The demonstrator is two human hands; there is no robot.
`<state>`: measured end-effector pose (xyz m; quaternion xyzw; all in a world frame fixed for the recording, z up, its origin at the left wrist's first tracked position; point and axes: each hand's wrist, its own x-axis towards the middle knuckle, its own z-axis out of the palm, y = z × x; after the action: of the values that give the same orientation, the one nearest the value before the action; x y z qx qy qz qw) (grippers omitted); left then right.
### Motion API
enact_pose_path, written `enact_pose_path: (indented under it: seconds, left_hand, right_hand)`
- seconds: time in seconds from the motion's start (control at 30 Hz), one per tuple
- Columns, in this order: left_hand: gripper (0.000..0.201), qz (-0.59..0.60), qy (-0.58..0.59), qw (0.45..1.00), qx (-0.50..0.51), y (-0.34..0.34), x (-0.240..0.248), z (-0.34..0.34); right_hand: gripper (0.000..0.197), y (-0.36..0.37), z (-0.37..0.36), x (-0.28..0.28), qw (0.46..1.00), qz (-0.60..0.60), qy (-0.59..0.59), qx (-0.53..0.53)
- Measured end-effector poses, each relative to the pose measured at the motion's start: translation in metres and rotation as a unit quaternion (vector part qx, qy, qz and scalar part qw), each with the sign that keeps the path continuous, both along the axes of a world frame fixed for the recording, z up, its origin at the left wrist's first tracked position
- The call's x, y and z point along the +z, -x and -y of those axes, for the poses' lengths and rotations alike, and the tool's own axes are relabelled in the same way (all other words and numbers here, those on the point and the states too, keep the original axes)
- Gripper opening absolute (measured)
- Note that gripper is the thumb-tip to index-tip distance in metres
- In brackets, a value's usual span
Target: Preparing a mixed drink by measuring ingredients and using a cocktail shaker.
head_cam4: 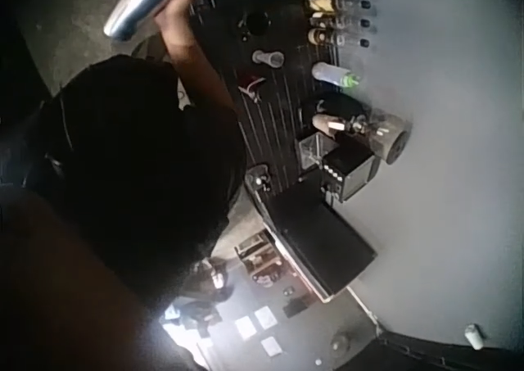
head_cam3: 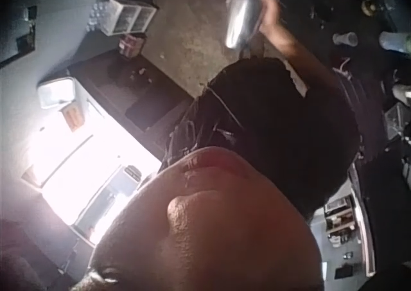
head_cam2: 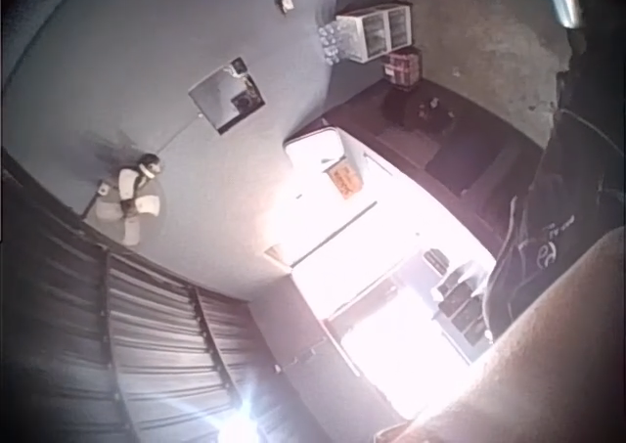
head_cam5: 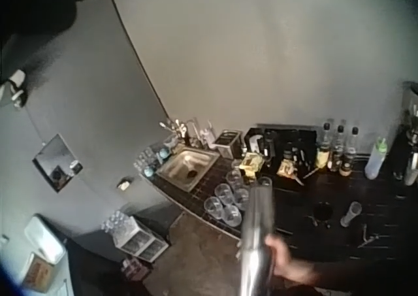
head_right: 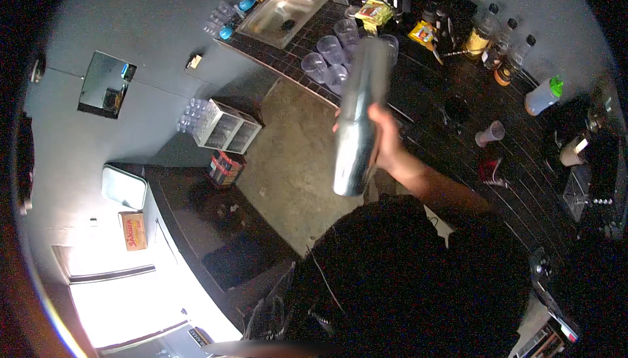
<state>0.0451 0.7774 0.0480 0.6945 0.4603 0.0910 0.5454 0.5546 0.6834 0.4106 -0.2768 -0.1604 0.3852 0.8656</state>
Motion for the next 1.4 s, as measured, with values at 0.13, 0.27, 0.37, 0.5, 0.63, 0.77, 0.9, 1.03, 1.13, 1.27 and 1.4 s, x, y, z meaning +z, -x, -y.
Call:
enact_pose_path:
  seconds: [0.13, 0.27, 0.37, 0.5, 0.63, 0.77, 0.9, 1.03, 1.13, 1.27, 1.4]
  left_hand:
    - [0.022, -0.002, 0.014, 1.0, -0.01, -0.008, 0.041, 0.021]
    - [0.022, 0.008, 0.01, 1.0, 0.011, -0.028, 0.033, 0.02]
    - [0.022, 0.008, 0.004, 1.0, 0.022, -0.006, 0.024, 0.009]
    - [0.021, 0.008, 0.024, 0.999, 0.027, 0.015, 0.025, 0.038]
    - [0.02, 0.041, -0.031, 0.998, 0.035, 0.022, 0.006, 0.042]
    - [0.02, 0.007, -0.038, 0.999, 0.028, 0.026, 0.038, 0.043]
    - [0.02, -0.011, -0.032, 0.999, 0.006, 0.0, 0.065, 0.051]
    - [0.021, -0.032, -0.036, 0.999, 0.009, -0.005, 0.062, 0.044]
    - [0.021, -0.049, -0.031, 0.998, -0.004, -0.009, 0.063, 0.042]
    - [0.021, -0.078, -0.026, 0.996, -0.022, -0.012, 0.069, 0.029]
    - [0.021, -0.104, -0.023, 0.993, -0.04, -0.014, 0.065, 0.01]
  right_hand:
    - [0.077, -0.178, 0.058, 0.004, 0.9, -0.095, -0.153, -0.397]
    - [0.078, -0.029, 0.004, 0.015, 0.99, 0.001, -0.071, -0.118]
    - [0.055, 0.0, -0.007, 0.014, 0.999, 0.02, -0.041, 0.011]
    - [0.082, -0.118, 0.033, 0.057, 0.934, -0.068, -0.108, -0.335]
    - [0.077, -0.015, 0.004, -0.008, 0.999, 0.025, 0.022, -0.039]
    - [0.074, -0.063, -0.014, -0.066, 0.987, -0.015, 0.057, -0.149]
    - [0.071, -0.17, 0.026, -0.018, 0.938, -0.057, -0.056, -0.339]
    - [0.071, -0.067, 0.016, -0.077, 0.976, 0.143, 0.123, -0.113]
    - [0.065, -0.07, 0.007, -0.11, 0.976, 0.065, 0.196, -0.073]
    - [0.056, -0.135, -0.023, -0.067, 0.952, 0.16, 0.161, -0.206]
    - [0.067, -0.173, -0.033, -0.016, 0.861, 0.36, 0.184, -0.31]
